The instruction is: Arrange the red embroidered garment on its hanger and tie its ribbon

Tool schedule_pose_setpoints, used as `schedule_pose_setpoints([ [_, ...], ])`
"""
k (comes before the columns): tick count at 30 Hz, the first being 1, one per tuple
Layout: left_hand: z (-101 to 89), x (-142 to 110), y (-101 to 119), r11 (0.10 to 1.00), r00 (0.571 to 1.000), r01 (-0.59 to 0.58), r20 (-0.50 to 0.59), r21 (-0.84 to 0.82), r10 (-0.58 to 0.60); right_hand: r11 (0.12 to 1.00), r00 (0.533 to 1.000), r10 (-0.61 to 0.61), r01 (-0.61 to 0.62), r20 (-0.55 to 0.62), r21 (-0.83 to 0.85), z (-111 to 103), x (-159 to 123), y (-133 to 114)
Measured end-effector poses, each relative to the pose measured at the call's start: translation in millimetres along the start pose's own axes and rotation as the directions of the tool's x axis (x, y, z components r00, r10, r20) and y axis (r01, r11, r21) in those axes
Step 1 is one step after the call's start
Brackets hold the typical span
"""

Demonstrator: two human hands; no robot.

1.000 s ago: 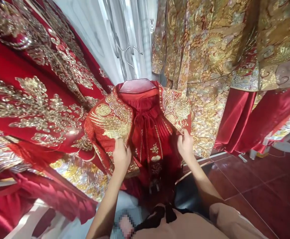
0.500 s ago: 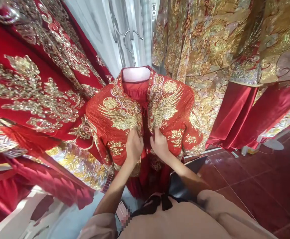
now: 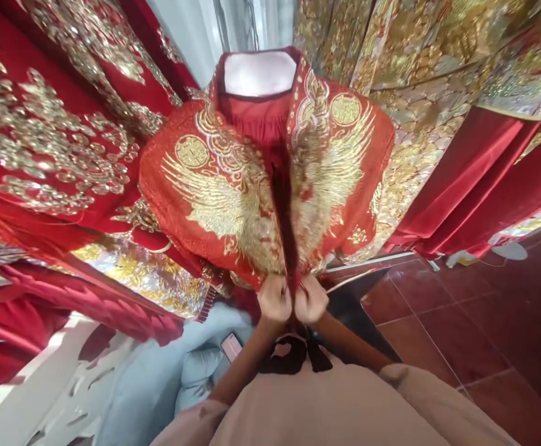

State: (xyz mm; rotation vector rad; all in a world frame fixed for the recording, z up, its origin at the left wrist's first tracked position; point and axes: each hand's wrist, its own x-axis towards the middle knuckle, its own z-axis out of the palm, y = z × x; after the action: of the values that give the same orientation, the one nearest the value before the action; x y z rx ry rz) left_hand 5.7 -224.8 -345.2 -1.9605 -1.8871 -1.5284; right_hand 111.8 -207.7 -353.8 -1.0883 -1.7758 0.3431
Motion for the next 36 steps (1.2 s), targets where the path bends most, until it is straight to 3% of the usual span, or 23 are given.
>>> schedule_pose_setpoints([
  [3,23.4,33.1,-11.0,0.990,0.988,0.142,0.060,-0.020,-0.140,0.997,0.992,0.079,-0.081,0.095,0.012,19.1,37.2,6.7],
  [5,37.5,51.1,-27.5,0.938,0.951,0.298,0.143,-0.174,-0.276,0.990,0.975,0.142,-0.143,0.171,-0.005,25.7,59.4,18.9],
  [6,42.1,53.8,-36.1,0.862,0.908,0.412,0.210,-0.294,-0.362,0.987,0.965,0.158,-0.163,0.207,0.009,26.2,63.9,25.1],
  [8,45.4,43.2,-52.4,0.625,0.785,0.619,0.359,-0.476,-0.504,0.957,0.942,0.234,-0.267,0.242,0.114,23.6,55.7,36.6],
  [10,42.4,14.5,-67.5,0.407,0.647,0.752,0.458,-0.519,-0.610,0.830,0.878,0.428,-0.476,0.216,0.290,20.7,29.1,47.3],
  [13,32.8,-37.2,-91.6,0.222,0.476,0.849,0.512,-0.479,-0.715,0.554,0.694,0.699,-0.679,0.175,0.481,22.9,-18.3,64.6],
  [15,26.7,-60.0,-107.9,0.098,0.381,0.872,0.540,-0.480,-0.750,0.460,0.635,0.747,-0.708,0.198,0.537,26.3,-38.5,75.5],
  [17,22.7,-68.4,-121.6,0.008,0.337,0.857,0.548,-0.516,-0.766,0.367,0.596,0.767,-0.711,0.237,0.600,27.2,-45.6,84.5],
  [20,20.5,-65.5,-131.4,-0.070,0.335,0.811,0.559,-0.580,-0.758,0.241,0.558,0.773,-0.698,0.302,0.674,22.0,-42.3,92.2],
  [25,18.8,-66.5,-113.9,-0.104,0.404,0.756,0.585,-0.647,-0.703,0.082,0.494,0.763,-0.714,0.416,0.695,11.6,-43.2,86.0],
  [30,21.4,-69.1,-77.3,-0.133,0.426,0.764,0.650,-0.631,-0.629,0.047,0.454,0.808,-0.685,0.376,0.727,12.1,-47.9,68.6],
  [36,30.1,-59.0,-45.0,-0.138,0.449,0.732,0.625,-0.668,-0.639,0.032,0.457,0.801,-0.678,0.388,0.734,15.8,-41.9,49.0],
])
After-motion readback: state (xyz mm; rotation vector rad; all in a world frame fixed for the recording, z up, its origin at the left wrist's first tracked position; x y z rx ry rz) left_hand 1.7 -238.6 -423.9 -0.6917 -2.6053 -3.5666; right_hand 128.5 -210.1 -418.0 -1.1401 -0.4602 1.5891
